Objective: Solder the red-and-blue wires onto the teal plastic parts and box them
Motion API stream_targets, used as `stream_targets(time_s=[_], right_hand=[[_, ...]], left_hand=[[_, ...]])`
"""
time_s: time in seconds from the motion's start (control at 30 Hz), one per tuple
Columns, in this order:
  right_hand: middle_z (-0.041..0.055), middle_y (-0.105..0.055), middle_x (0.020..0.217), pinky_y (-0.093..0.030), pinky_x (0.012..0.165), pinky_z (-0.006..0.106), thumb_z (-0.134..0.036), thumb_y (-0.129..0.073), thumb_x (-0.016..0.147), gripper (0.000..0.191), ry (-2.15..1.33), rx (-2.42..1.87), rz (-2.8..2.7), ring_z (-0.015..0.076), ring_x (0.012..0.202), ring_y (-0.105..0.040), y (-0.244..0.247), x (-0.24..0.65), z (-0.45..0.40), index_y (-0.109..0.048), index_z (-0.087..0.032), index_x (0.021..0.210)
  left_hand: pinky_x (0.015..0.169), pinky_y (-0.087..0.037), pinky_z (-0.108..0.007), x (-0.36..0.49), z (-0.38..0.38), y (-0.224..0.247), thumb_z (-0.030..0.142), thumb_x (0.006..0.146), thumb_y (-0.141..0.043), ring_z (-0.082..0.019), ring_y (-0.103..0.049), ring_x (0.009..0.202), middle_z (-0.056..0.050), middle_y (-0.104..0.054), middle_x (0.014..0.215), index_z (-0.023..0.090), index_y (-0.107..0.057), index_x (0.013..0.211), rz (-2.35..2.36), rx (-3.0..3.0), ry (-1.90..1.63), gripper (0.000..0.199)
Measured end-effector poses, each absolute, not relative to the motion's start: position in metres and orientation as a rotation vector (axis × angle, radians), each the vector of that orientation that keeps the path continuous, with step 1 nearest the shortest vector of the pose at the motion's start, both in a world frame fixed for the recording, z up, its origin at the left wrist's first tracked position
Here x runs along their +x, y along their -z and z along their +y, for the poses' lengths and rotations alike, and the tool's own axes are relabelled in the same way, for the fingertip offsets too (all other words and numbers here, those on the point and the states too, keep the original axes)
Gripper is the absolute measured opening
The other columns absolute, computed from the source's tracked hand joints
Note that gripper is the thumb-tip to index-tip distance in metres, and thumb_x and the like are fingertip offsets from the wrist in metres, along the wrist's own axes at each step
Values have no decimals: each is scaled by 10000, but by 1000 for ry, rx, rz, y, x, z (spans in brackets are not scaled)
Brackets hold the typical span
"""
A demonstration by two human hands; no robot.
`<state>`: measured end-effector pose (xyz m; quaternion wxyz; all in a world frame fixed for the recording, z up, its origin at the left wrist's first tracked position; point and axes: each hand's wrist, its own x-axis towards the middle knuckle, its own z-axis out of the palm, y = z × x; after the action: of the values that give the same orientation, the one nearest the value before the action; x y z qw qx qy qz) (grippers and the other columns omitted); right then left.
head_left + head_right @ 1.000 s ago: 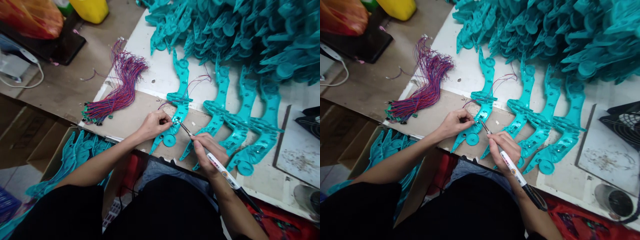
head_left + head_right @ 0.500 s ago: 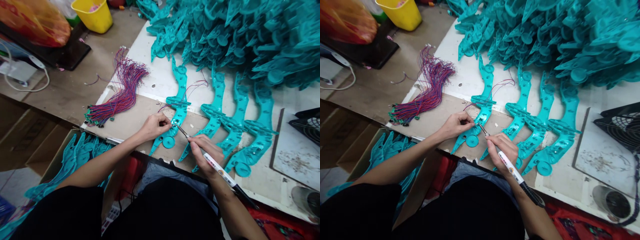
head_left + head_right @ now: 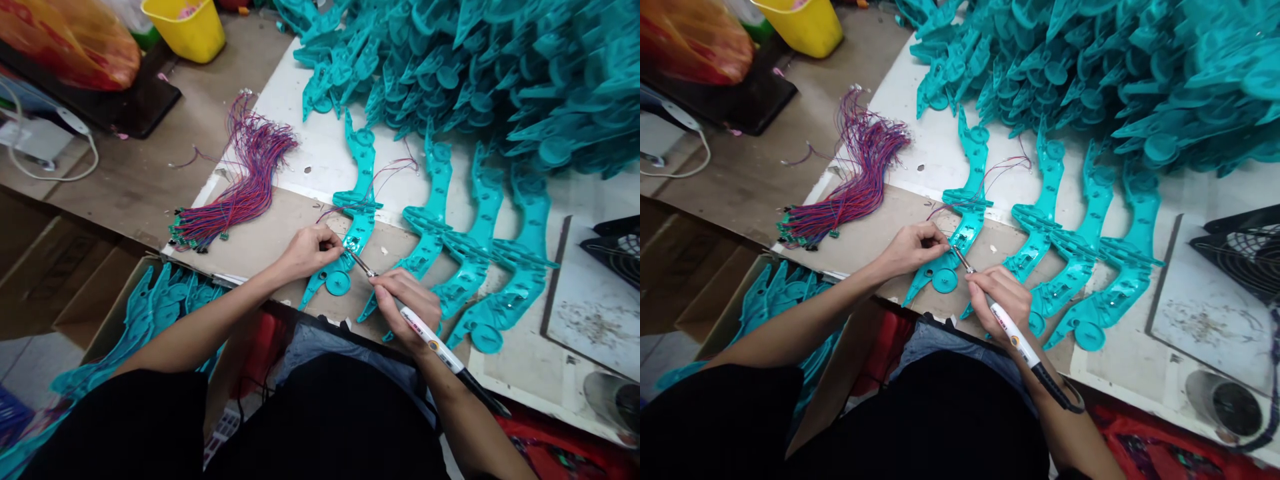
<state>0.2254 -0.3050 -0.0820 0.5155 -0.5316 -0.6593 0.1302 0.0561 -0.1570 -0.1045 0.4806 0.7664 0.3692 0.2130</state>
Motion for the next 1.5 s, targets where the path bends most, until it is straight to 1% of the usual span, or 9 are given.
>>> stream_targets(time_s=[0.27, 0.47, 0.63, 0.77, 1.0, 1.17, 1.3, 1.37, 1.5], right_hand=[[16, -687, 753, -540, 663, 307, -51, -620, 854, 218, -300, -1277, -1563, 156, 694, -645, 83, 225, -303, -721, -214, 959], [21, -701, 757, -549, 654, 305, -93, -618, 874, 199, -253, -1336, -1491, 164, 713, -661, 78, 227, -307, -737, -222, 968], [36, -734, 817, -575, 670, 331, -213, -630, 908, 163, -226, -1436, -1375, 184, 735, -690, 77, 231, -315, -752, -235, 1014], [36, -762, 906, -593, 702, 334, -298, -644, 920, 215, -211, -1493, -1305, 188, 751, -712, 78, 240, -322, -748, -260, 1105], [37, -769, 891, -598, 709, 341, -342, -641, 928, 212, -136, -1537, -1298, 188, 707, -715, 76, 249, -324, -762, -259, 1082], [46, -767, 859, -612, 748, 366, -393, -626, 935, 243, -104, -1599, -1265, 202, 738, -727, 76, 253, -322, -766, -231, 1051], [31, -756, 793, -598, 694, 322, -426, -586, 960, 312, -224, -1655, -1203, 192, 742, -736, 80, 258, -320, -729, -220, 1144], [25, -758, 798, -603, 738, 326, -450, -576, 964, 357, -282, -1693, -1181, 202, 820, -749, 85, 261, -318, -693, -217, 1209], [44, -777, 971, -564, 984, 390, -457, -603, 948, 347, -235, -1756, -1268, 226, 1061, -716, 92, 265, -314, -688, -234, 1200]], left_hand=[[611, -444, -215, 56, -157, 105, 128, 752, -659, -103, -562, 644, -16, -658, 714, 132, -702, 728, 902, 1868, -521, 50], [628, -454, -222, 56, -157, 103, 129, 749, -666, -105, -573, 653, -23, -665, 722, 127, -702, 726, 906, 1879, -508, 43], [624, -459, -229, 57, -158, 105, 150, 747, -656, -109, -575, 650, -19, -671, 721, 141, -693, 713, 926, 1857, -513, 51], [626, -467, -230, 57, -158, 105, 142, 740, -649, -109, -581, 649, -18, -671, 720, 140, -691, 712, 931, 1854, -519, 51], [623, -462, -224, 58, -159, 105, 155, 741, -651, -111, -582, 652, -17, -666, 720, 139, -691, 712, 938, 1863, -523, 52], [630, -456, -231, 58, -159, 107, 147, 742, -649, -118, -576, 662, -19, -662, 729, 148, -696, 723, 922, 1903, -538, 50], [659, -442, -258, 57, -163, 110, 170, 793, -624, -135, -573, 686, -20, -639, 723, 163, -665, 720, 923, 2038, -616, 84], [682, -439, -283, 56, -167, 112, 180, 827, -606, -151, -579, 708, -27, -632, 730, 164, -649, 729, 926, 2105, -672, 108], [787, -456, -347, 55, -177, 114, 206, 888, -565, -195, -598, 821, -56, -640, 809, 175, -633, 773, 987, 2221, -737, 138]])
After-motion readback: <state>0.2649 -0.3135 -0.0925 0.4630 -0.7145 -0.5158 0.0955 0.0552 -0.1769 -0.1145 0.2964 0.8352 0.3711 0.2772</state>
